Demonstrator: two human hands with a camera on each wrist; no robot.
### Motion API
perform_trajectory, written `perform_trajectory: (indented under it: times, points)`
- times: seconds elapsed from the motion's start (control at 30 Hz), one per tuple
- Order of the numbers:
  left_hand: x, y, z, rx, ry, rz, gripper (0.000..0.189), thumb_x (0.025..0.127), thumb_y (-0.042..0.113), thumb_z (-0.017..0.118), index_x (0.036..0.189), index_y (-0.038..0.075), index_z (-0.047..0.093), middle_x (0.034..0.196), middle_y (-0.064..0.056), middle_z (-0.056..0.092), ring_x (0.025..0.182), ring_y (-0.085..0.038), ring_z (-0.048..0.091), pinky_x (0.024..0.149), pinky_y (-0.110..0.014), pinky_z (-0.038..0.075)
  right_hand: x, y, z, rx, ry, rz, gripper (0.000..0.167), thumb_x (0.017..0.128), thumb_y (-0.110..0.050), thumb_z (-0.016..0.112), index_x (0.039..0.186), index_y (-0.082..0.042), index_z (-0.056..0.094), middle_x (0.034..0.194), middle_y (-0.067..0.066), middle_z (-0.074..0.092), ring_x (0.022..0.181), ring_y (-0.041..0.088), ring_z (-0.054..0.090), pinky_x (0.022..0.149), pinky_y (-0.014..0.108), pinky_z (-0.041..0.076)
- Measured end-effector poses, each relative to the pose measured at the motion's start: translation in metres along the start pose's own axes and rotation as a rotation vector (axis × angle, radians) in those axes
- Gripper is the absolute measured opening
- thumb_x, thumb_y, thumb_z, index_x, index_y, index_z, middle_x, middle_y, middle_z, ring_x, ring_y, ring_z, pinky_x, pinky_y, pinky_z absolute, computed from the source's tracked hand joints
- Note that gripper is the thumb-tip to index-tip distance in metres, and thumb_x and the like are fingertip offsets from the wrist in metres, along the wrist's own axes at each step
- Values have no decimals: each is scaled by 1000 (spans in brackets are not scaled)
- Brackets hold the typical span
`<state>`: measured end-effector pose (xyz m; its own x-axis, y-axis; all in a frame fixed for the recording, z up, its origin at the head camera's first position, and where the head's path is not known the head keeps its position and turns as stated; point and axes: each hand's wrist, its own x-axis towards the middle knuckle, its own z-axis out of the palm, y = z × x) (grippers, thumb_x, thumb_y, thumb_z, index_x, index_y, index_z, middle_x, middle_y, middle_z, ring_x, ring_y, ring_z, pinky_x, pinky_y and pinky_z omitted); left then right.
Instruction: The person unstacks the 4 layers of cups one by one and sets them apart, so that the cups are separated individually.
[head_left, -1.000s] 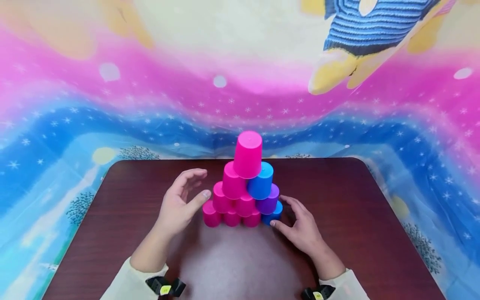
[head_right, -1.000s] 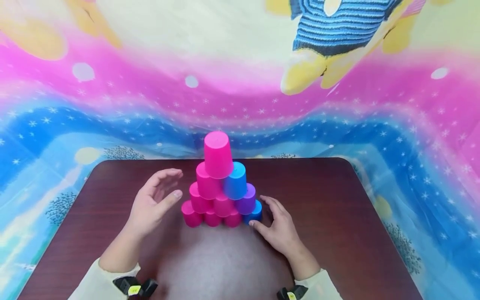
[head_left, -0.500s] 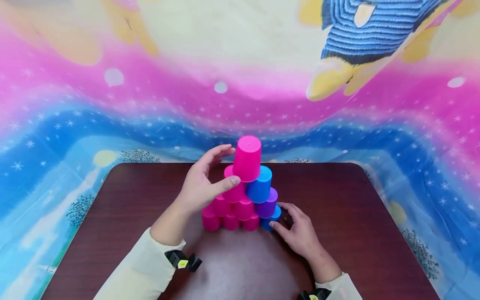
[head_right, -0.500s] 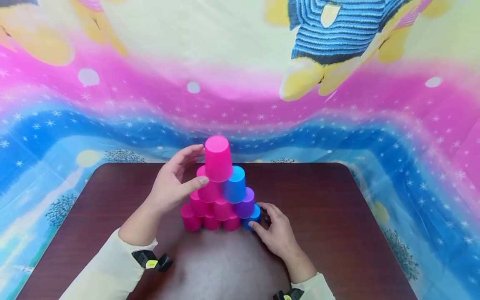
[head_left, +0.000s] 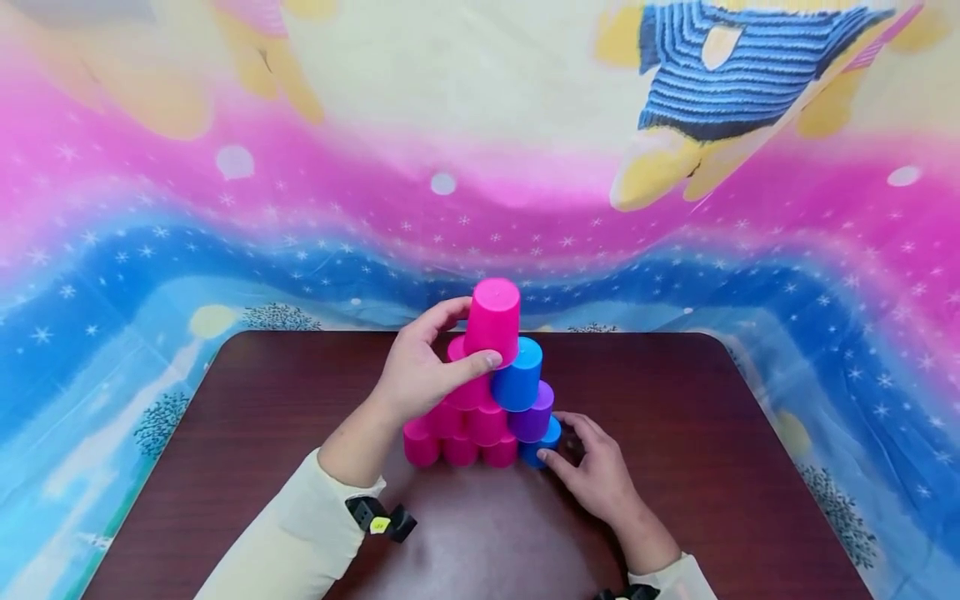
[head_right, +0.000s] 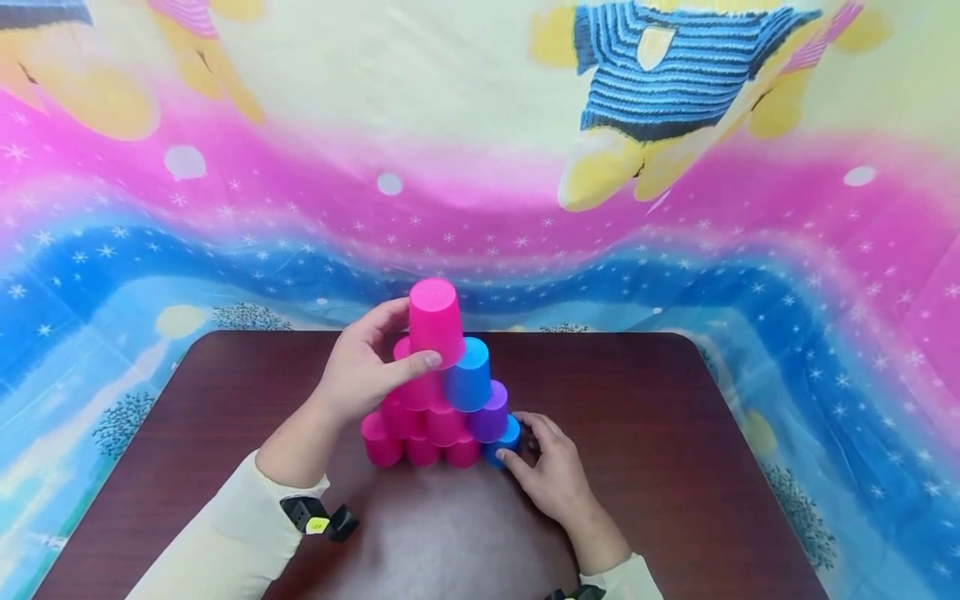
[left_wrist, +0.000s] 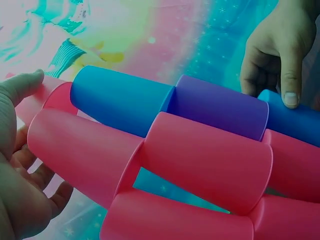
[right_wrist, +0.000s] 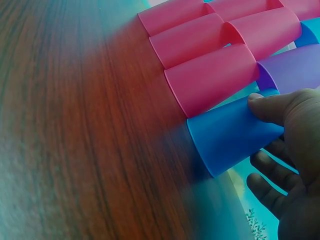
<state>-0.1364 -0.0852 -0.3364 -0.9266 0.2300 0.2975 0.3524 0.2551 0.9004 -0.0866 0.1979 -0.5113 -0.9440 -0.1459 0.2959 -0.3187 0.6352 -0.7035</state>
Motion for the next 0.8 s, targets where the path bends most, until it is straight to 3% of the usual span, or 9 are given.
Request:
perform_trajectory:
  times: [0.27,0.57,0.8]
  points:
    - [-2,-2,-5,-46,32,7,68,83,28,88,144,24,58,132,3,63,117,-23,62,86,-48,61,0,0,0,-4,2,-2,58,86,-27,88,136,-19,61,125,-1,65,103,23,69,84,42,62]
    - [-7,-6,-22,-114,75,27,66,85,25,86,145,21,58,132,2,63,119,-21,62,89,-49,60,0,1,0,-11,-1,-8,58,86,-26,88,136,-18,61,125,0,65,102,25,69,84,44,62]
    - [-15,-20,-44,-126,155,46,65,85,15,85,144,14,58,130,-2,65,118,-21,63,94,-31,57,0,0,-2,-22,-11,-7,58,85,-26,88,136,-17,61,125,2,65,106,25,70,86,44,62]
